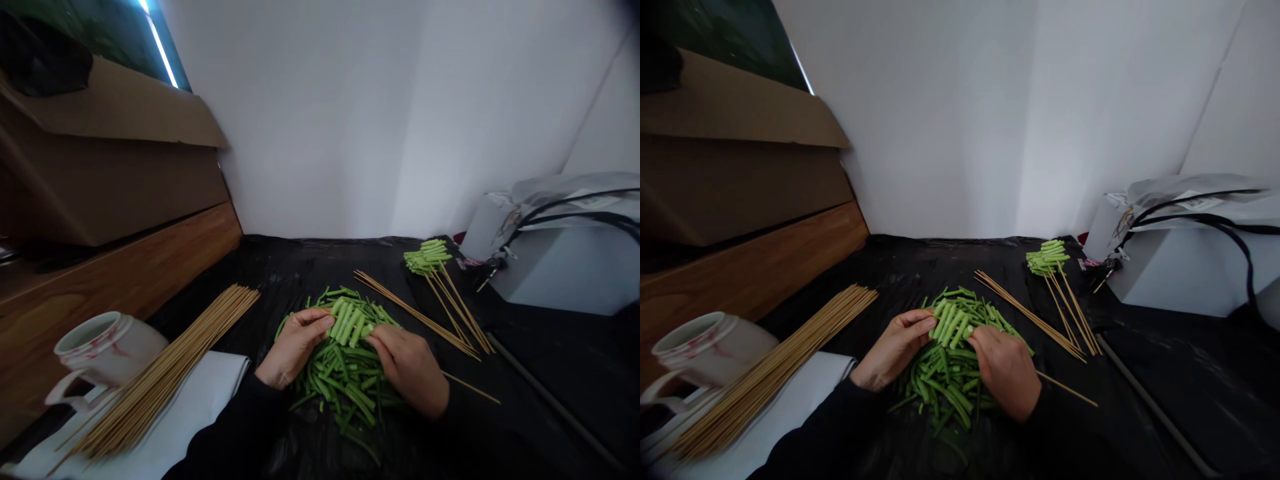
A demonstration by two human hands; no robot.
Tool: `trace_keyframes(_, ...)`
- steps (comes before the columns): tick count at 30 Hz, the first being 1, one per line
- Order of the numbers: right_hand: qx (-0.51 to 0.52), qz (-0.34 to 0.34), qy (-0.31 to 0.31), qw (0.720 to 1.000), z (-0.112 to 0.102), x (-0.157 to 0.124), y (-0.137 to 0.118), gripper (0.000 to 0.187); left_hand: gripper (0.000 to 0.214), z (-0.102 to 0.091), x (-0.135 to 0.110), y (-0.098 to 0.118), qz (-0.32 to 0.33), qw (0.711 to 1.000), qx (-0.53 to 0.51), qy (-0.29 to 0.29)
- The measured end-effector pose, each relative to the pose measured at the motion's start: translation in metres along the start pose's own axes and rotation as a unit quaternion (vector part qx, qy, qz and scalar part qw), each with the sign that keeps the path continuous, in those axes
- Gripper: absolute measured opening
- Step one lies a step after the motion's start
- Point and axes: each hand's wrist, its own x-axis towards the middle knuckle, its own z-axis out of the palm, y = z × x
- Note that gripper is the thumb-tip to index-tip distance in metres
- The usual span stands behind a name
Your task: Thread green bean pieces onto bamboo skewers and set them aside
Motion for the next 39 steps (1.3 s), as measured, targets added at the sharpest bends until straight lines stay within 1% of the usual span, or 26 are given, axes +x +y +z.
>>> trace_keyframes(3, 0.023, 0.012, -0.006, 1.0, -0.001, 0.002, 0.001, 0.026, 0.026, 0.003, 0.001, -0.002, 0.028, 0.998, 0.044, 0.029)
trace_keyframes(5, 0.034, 0.027, 0.019, 0.999, -0.004, 0.004, 0.004, 0.024, 0.033, 0.005, 0.002, -0.005, 0.073, 0.992, 0.093, 0.041)
trace_keyframes(7, 0.04, 0.048, 0.059, 0.996, -0.009, 0.008, 0.008, 0.022, 0.038, 0.008, 0.001, -0.008, 0.125, 0.981, 0.142, 0.052)
trace_keyframes(9, 0.033, 0.068, 0.093, 0.993, -0.015, 0.011, 0.012, 0.02, 0.032, 0.01, -0.001, -0.01, 0.159, 0.966, 0.197, 0.048)
trace_keyframes(10, 0.026, 0.074, 0.105, 0.991, -0.017, 0.012, 0.014, 0.02, 0.027, 0.012, -0.003, -0.01, 0.171, 0.957, 0.231, 0.034)
trace_keyframes(11, 0.019, 0.079, 0.113, 0.99, -0.019, 0.013, 0.015, 0.02, 0.024, 0.014, -0.006, -0.01, 0.181, 0.946, 0.27, 0.007)
trace_keyframes(12, 0.014, 0.081, 0.118, 0.99, -0.021, 0.014, 0.017, 0.02, 0.022, 0.016, -0.009, -0.01, 0.198, 0.929, 0.311, -0.023)
trace_keyframes(13, 0.012, 0.082, 0.121, 0.989, -0.022, 0.015, 0.017, 0.02, 0.018, 0.018, -0.012, -0.01, 0.22, 0.907, 0.356, -0.054)
trace_keyframes(15, 0.015, 0.083, 0.121, 0.989, -0.022, 0.015, 0.018, 0.021, 0.009, 0.022, -0.019, -0.011, 0.265, 0.85, 0.443, -0.11)
trace_keyframes(17, 0.023, 0.087, 0.115, 0.989, -0.021, 0.014, 0.017, 0.021, 0.005, 0.026, -0.025, -0.013, 0.283, 0.796, 0.515, -0.144)
trace_keyframes(18, 0.027, 0.089, 0.111, 0.989, -0.02, 0.014, 0.017, 0.021, 0.005, 0.027, -0.026, -0.014, 0.286, 0.776, 0.541, -0.152)
trace_keyframes(20, 0.034, 0.096, 0.105, 0.989, -0.019, 0.014, 0.016, 0.021, 0.006, 0.027, -0.028, -0.017, 0.286, 0.747, 0.579, -0.156)
trace_keyframes(25, 0.049, 0.1, 0.095, 0.989, -0.019, 0.015, 0.015, 0.021, 0.016, 0.03, -0.027, -0.023, 0.282, 0.698, 0.641, -0.148)
trace_keyframes(28, 0.055, 0.099, 0.088, 0.99, -0.019, 0.015, 0.014, 0.021, 0.017, 0.034, -0.028, -0.024, 0.28, 0.683, 0.659, -0.144)
trace_keyframes(32, 0.051, 0.097, 0.088, 0.99, -0.019, 0.015, 0.013, 0.021, 0.011, 0.035, -0.028, -0.027, 0.273, 0.68, 0.666, -0.142)
trace_keyframes(36, 0.05, 0.095, 0.094, 0.99, -0.02, 0.015, 0.012, 0.022, 0.012, 0.034, -0.028, -0.026, 0.268, 0.688, 0.656, -0.157)
trace_keyframes(39, 0.05, 0.096, 0.094, 0.99, -0.021, 0.015, 0.013, 0.024, 0.013, 0.031, -0.027, -0.022, 0.284, 0.708, 0.628, -0.153)
